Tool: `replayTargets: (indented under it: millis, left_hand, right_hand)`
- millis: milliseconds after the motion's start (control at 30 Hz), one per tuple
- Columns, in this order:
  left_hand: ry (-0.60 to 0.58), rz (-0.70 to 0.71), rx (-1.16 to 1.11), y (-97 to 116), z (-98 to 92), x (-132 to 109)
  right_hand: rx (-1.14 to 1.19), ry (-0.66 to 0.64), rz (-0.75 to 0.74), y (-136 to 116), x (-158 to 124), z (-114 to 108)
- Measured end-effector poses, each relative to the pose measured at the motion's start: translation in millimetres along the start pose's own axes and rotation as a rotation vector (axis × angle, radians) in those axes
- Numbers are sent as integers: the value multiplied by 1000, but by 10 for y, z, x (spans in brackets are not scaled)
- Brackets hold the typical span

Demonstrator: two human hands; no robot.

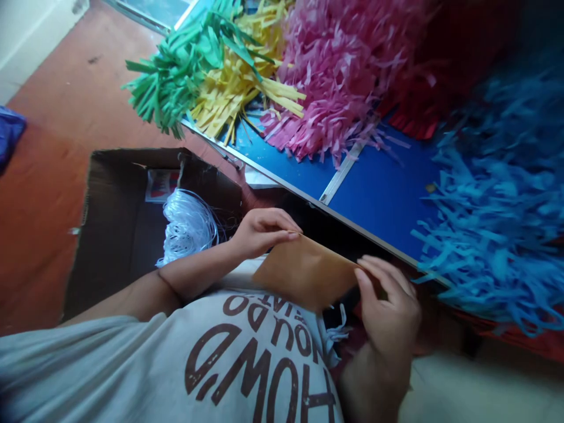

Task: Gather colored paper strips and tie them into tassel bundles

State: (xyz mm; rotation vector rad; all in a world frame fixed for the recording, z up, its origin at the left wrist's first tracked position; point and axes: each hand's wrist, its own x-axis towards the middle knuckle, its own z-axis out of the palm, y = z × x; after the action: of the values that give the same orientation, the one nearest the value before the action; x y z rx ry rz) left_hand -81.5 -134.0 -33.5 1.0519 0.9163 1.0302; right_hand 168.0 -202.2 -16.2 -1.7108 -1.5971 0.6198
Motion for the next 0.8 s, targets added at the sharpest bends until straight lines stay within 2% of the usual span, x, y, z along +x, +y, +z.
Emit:
replayTargets:
  millis: [67, 100, 200, 267, 433, 567, 800]
  left_hand:
    - [-94, 259, 203, 41, 33, 18]
    - [-147, 339, 264, 63, 54, 27]
    - [-230, 419, 297, 122, 115, 41]
    - [-228, 364, 264, 146, 133, 36]
    - [-184, 122, 205, 164, 128, -11]
    - [-153, 99, 174, 171, 133, -23]
    - [-183, 60, 157, 154, 132, -20]
  right_hand:
    - [-204, -138, -186, -144, 129, -10]
    - [-221, -189, -257, -231, 188, -1]
    - [-128, -270, -336, -460, 319, 52]
    - [-86, -253, -335, -548, 355, 76]
    - [-89, -210, -344, -605, 336, 70]
    - [-78, -236, -306, -637, 312, 87]
    - [-47, -263, -243, -686, 299, 118]
